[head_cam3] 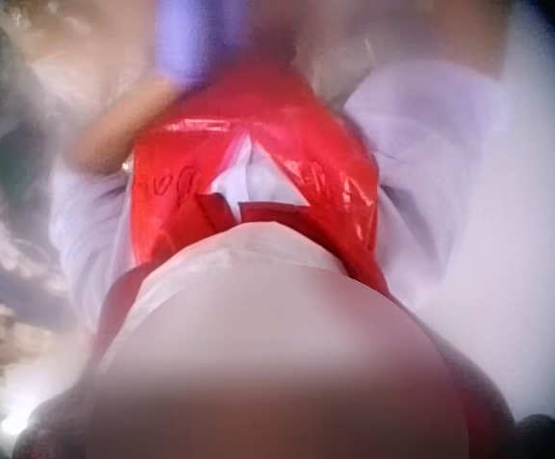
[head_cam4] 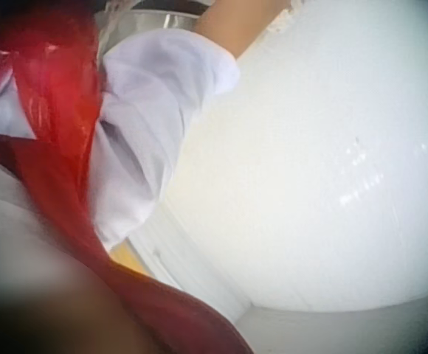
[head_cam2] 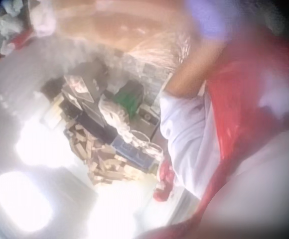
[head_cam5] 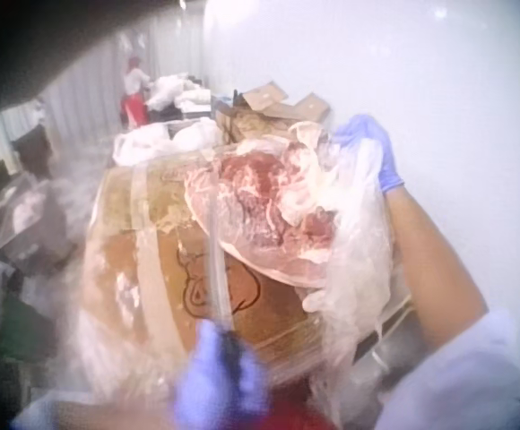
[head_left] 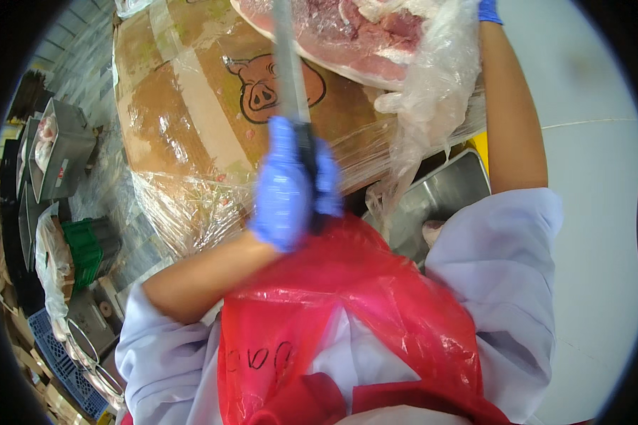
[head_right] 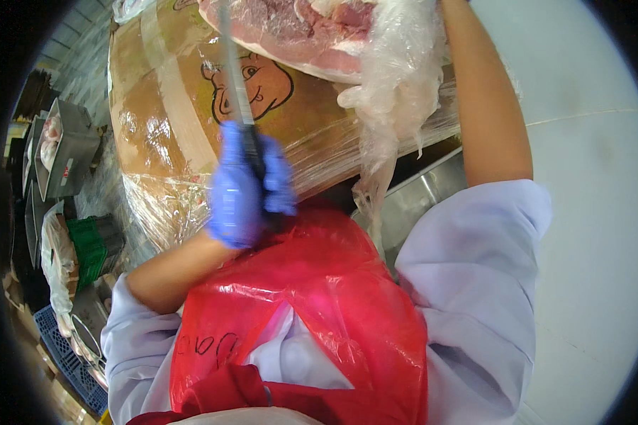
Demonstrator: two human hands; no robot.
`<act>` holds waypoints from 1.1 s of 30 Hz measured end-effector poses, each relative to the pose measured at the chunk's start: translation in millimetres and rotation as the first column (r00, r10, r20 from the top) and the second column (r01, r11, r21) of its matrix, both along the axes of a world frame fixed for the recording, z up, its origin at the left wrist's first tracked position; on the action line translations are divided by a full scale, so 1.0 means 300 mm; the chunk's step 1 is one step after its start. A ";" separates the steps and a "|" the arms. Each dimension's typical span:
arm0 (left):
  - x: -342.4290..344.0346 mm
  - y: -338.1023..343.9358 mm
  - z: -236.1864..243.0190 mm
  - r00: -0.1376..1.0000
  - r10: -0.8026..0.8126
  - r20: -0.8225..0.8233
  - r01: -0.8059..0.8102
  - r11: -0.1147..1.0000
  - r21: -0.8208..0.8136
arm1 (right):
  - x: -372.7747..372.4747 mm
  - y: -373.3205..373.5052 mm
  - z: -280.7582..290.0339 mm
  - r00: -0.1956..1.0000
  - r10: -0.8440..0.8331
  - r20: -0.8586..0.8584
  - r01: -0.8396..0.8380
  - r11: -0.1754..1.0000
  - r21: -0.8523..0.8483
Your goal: The person unpacks large cuts of raw meat from plastic bags and places them into metal trays. They then use a knife to trim fat and connective tissue from the meat on a wooden cutting board.
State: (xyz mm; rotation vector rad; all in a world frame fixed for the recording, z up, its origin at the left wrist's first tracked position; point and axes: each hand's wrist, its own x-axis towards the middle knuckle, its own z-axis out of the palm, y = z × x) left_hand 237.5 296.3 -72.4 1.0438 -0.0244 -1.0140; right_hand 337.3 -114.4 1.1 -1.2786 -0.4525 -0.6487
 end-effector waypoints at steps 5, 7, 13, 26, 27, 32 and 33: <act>0.257 0.344 0.091 0.869 -0.317 0.380 0.032 0.803 0.595 | -0.221 0.254 0.144 0.885 -0.465 -0.006 0.448 0.856 -0.258; 0.340 0.432 0.053 0.671 -0.518 0.531 -0.038 0.691 0.722 | -0.299 0.347 0.144 0.883 -0.469 -0.032 0.443 0.853 -0.276; 0.363 0.368 0.101 0.046 -0.758 0.651 -0.256 0.621 0.741 | -0.294 0.411 0.136 0.882 -0.435 -0.180 0.381 0.885 -0.270; 0.557 0.091 0.096 -0.466 -0.463 0.754 -0.210 0.886 0.414 | -0.313 0.442 0.168 0.850 -0.460 -0.256 0.410 0.884 -0.225; 0.569 0.049 0.134 -0.442 -0.355 0.824 -0.121 0.934 0.337 | -0.319 0.450 0.167 0.851 -0.459 -0.254 0.411 0.884 -0.221; 0.524 -0.235 0.269 -0.235 0.081 0.969 -0.007 0.996 -0.085 | -0.315 0.376 0.223 0.846 -0.449 -0.287 0.419 0.893 -0.162; 0.466 -0.309 0.307 -0.166 0.142 0.976 -0.060 0.986 -0.154 | -0.340 0.361 0.242 0.828 -0.469 -0.307 0.441 0.883 -0.161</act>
